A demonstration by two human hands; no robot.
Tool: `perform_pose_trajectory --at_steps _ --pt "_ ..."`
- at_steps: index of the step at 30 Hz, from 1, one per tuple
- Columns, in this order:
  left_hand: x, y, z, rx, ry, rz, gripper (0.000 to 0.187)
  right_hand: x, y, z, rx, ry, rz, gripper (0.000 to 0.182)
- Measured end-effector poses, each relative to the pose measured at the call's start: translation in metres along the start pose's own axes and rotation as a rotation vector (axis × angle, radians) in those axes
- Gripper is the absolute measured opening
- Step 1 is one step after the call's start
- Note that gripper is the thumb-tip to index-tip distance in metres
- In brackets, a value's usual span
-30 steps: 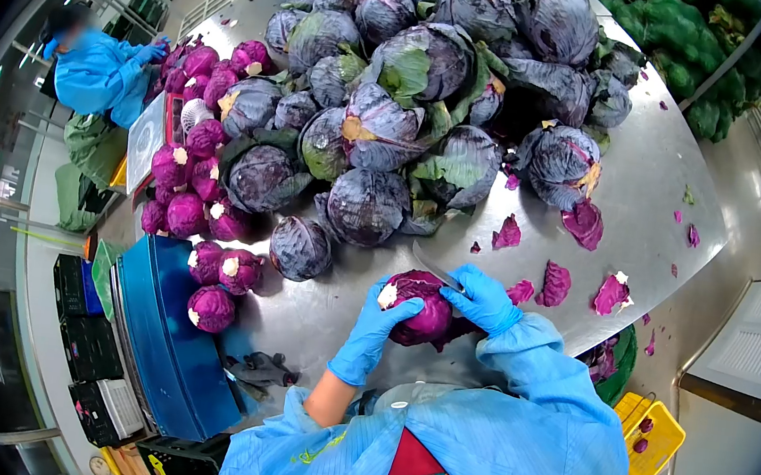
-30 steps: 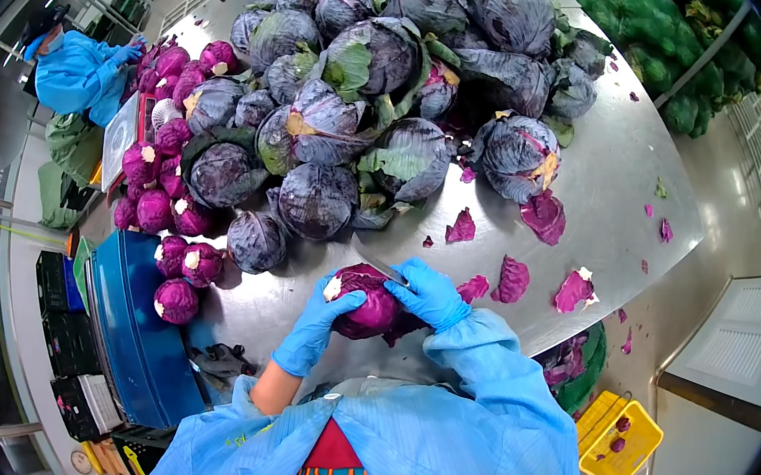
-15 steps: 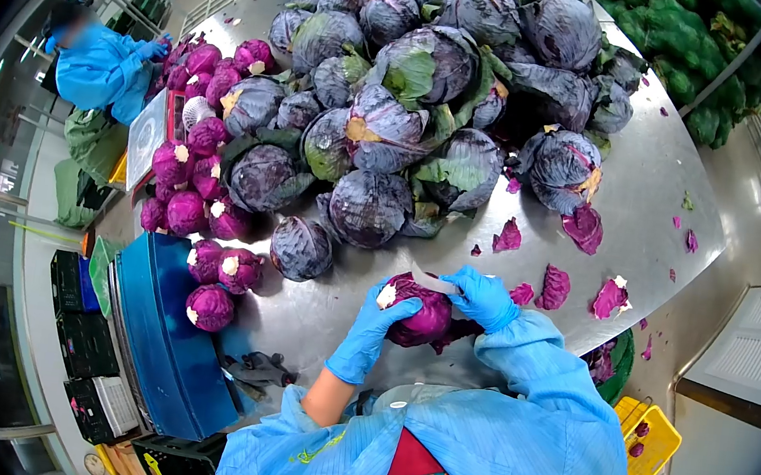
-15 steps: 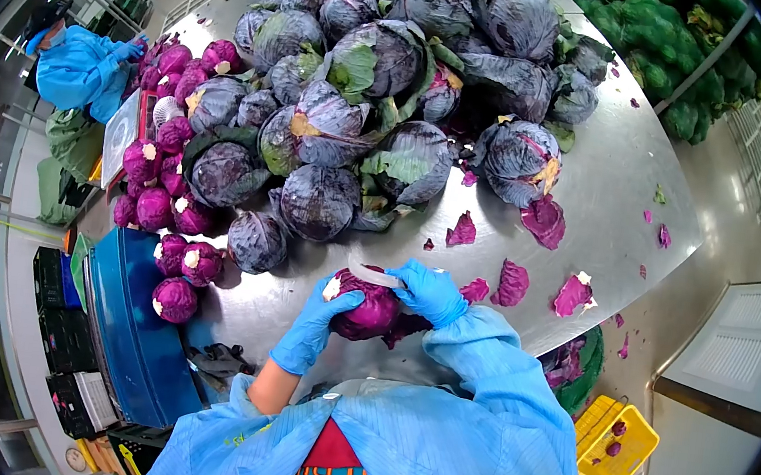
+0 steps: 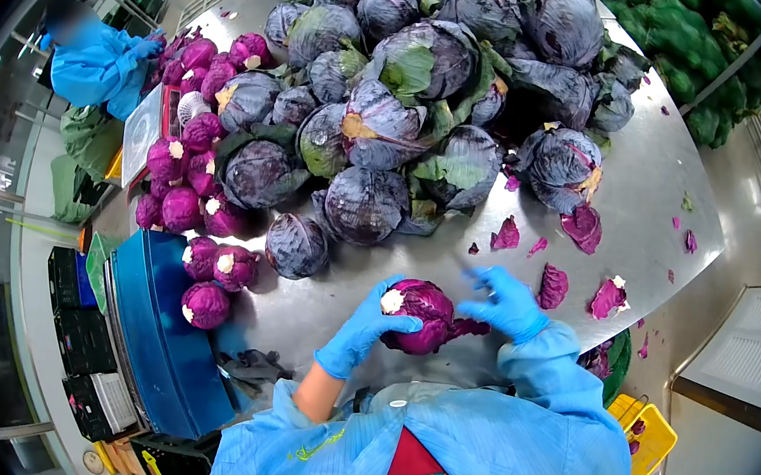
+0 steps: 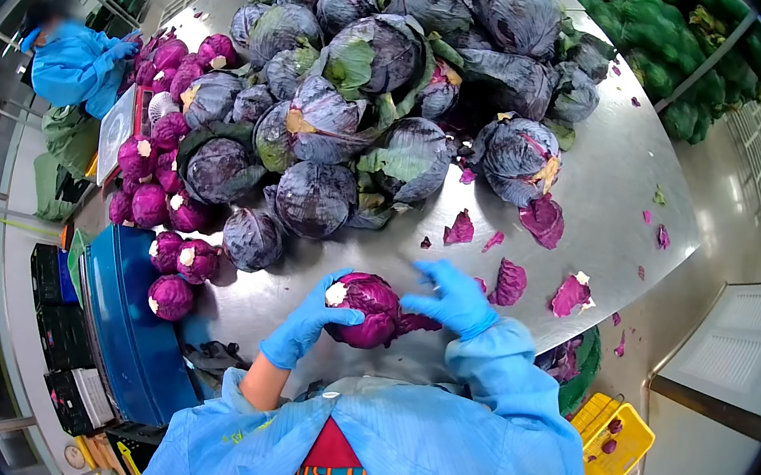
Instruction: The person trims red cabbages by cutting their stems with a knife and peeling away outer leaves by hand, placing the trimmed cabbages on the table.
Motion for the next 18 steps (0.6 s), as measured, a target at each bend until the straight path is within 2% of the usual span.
perform_pose_trajectory --at_steps 2,5,9,10,13,16,18 --pt "-0.005 0.0 0.003 -0.011 -0.026 -0.032 0.093 -0.004 0.024 -0.018 -0.041 -0.09 -0.162 0.053" --pt "-0.006 -0.001 0.008 -0.001 -0.044 -0.058 0.087 -0.011 0.038 -0.009 -0.22 -0.072 -0.238 0.049" --pt "-0.01 0.002 0.009 0.028 -0.025 -0.108 0.081 -0.017 0.021 -0.03 0.107 -0.225 -0.277 0.038" --pt "-0.011 0.003 0.009 0.037 -0.013 -0.126 0.08 -0.016 0.02 -0.036 0.261 -0.296 -0.163 0.036" --pt "-0.013 0.001 0.006 0.041 -0.029 -0.139 0.079 -0.017 0.023 -0.036 0.324 -0.349 -0.132 0.036" --pt "-0.012 0.0 0.007 0.021 -0.031 -0.092 0.079 -0.02 0.026 -0.038 0.418 -0.296 -0.173 0.038" --pt "-0.014 -0.001 0.006 0.02 -0.009 -0.094 0.078 -0.017 0.024 -0.042 0.49 -0.353 -0.058 0.04"
Point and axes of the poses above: each hand's wrist, its own x-axis away from the middle knuckle, its own y-axis out of the palm, z = x × y, the point moved 7 cm from there along -x, towards the middle knuckle, and after that the axes turned 14 degrees about x, right-handed, at the moved point
